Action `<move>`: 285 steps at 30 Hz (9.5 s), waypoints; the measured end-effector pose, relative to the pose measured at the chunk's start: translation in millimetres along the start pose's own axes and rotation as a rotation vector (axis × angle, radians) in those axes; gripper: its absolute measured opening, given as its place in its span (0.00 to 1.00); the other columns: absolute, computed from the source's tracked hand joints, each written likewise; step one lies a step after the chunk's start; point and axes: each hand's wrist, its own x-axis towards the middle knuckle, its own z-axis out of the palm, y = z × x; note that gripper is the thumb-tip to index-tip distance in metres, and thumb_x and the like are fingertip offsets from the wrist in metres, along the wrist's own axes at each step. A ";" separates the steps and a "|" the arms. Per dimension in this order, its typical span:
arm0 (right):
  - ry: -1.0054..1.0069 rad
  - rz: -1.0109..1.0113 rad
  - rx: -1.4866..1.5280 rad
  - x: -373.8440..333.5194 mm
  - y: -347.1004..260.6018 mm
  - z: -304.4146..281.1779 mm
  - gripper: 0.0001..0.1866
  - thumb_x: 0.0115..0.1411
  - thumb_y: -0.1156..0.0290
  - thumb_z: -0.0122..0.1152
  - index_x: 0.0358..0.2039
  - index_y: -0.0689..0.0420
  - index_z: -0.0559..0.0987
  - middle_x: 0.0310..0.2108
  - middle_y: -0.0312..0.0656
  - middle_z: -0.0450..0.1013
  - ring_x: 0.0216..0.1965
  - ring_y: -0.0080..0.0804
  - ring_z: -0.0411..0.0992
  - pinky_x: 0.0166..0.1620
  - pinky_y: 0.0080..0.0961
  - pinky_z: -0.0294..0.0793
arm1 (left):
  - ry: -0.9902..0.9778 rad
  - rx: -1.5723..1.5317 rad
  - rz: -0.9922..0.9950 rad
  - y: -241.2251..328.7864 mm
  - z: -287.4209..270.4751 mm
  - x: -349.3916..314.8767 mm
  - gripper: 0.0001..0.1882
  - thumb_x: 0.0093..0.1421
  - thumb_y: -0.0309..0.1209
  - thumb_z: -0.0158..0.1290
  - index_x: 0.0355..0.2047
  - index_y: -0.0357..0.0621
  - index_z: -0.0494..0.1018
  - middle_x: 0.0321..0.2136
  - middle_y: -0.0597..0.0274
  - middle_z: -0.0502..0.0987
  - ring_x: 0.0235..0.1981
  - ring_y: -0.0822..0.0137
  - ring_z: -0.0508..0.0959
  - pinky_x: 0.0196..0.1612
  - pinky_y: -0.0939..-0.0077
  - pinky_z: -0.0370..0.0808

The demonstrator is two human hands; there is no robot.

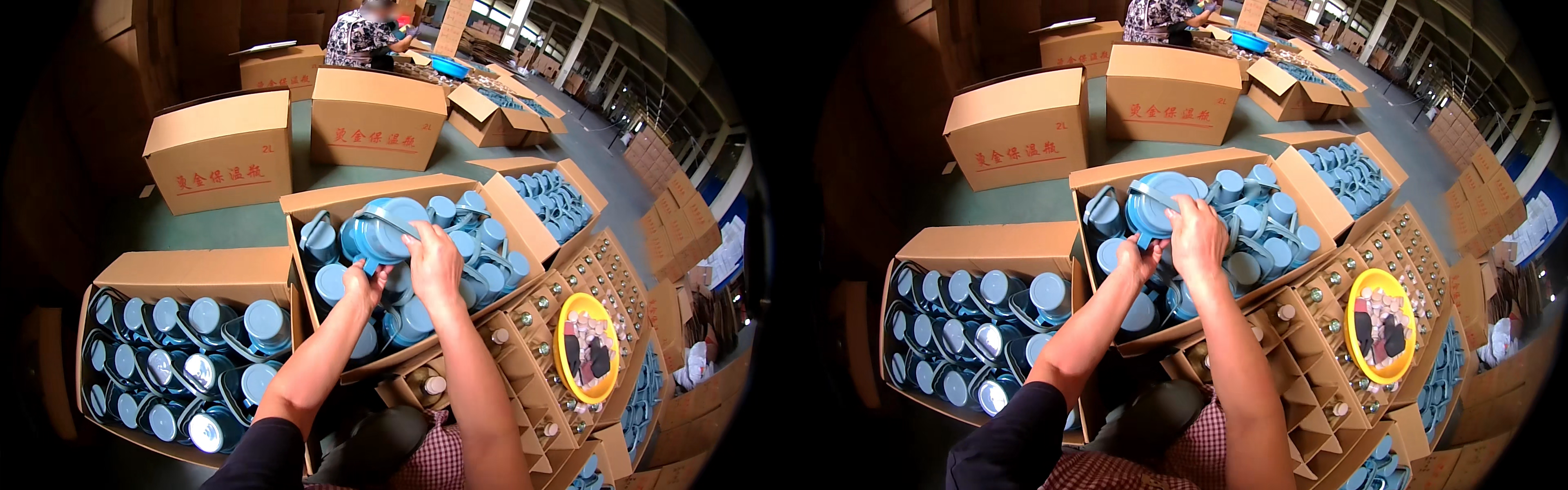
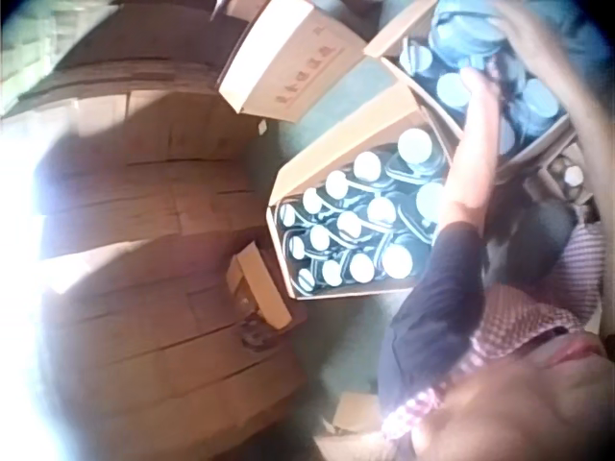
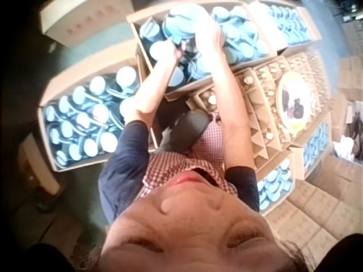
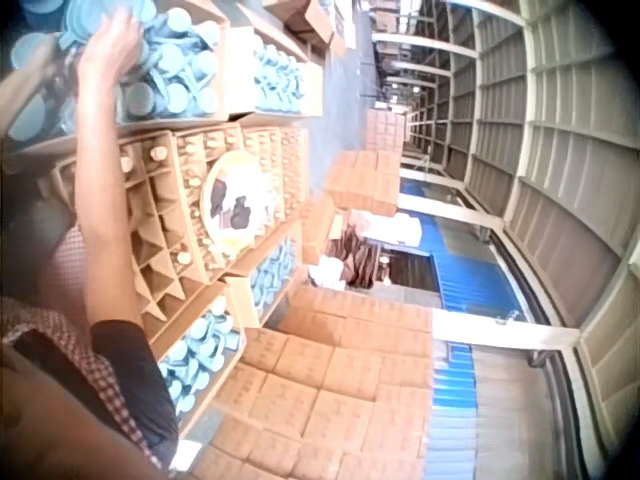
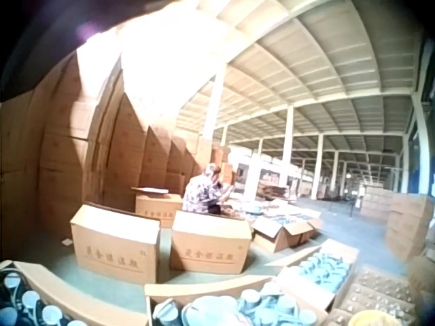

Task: The person assembles blue thermos bottles by inserting stainless steel inner liners into the plastic outer shells and screwing on the lids. The person handles the components one at a time, repeatedly picking up a liner, placing it into a shell, and securing the cap before placing the finished unit into a cardboard box.

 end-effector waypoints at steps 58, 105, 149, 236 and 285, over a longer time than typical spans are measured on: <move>-0.503 0.280 0.767 -202.9 20.8 -4.5 0.07 0.56 0.78 0.58 0.36 0.60 0.79 0.32 0.41 0.76 0.32 0.30 0.75 0.36 0.23 0.72 | 0.295 1.836 0.689 94.6 -66.9 64.8 0.12 0.45 0.32 0.61 0.27 0.34 0.76 0.27 0.45 0.78 0.30 0.49 0.79 0.36 0.60 0.76; 0.910 0.480 1.071 -199.7 150.8 -270.3 0.08 0.65 0.65 0.49 0.37 0.55 0.72 0.26 0.33 0.71 0.21 0.18 0.64 0.27 0.17 0.66 | 0.006 1.926 1.083 66.4 -89.4 39.1 0.17 0.50 0.33 0.57 0.39 0.36 0.75 0.38 0.49 0.76 0.40 0.47 0.75 0.45 0.61 0.71; 0.432 0.858 0.980 -262.5 106.5 -148.5 0.15 0.61 0.64 0.56 0.48 0.53 0.74 0.45 0.40 0.73 0.42 0.29 0.73 0.40 0.27 0.74 | -0.732 1.235 0.276 25.8 69.2 -359.0 0.18 0.43 0.10 0.54 0.35 0.33 0.67 0.17 0.53 0.75 0.10 0.66 0.72 0.10 0.79 0.66; -0.171 1.133 -0.729 -428.4 292.8 -228.1 0.31 0.43 0.72 0.68 0.50 0.45 0.72 0.50 0.51 0.66 0.55 0.49 0.63 0.55 0.39 0.67 | -1.535 1.388 0.724 -97.4 122.9 -205.7 0.18 0.41 0.37 0.66 0.26 0.37 0.74 0.21 0.59 0.72 0.22 0.64 0.72 0.24 0.72 0.66; -0.654 0.294 0.969 -159.1 27.3 -267.6 0.22 0.47 0.74 0.63 0.46 0.62 0.77 0.43 0.42 0.75 0.47 0.27 0.71 0.49 0.24 0.71 | -1.253 0.504 -0.236 -79.5 70.1 -230.8 0.15 0.55 0.42 0.57 0.29 0.40 0.74 0.61 0.39 0.57 0.65 0.49 0.55 0.57 0.45 0.65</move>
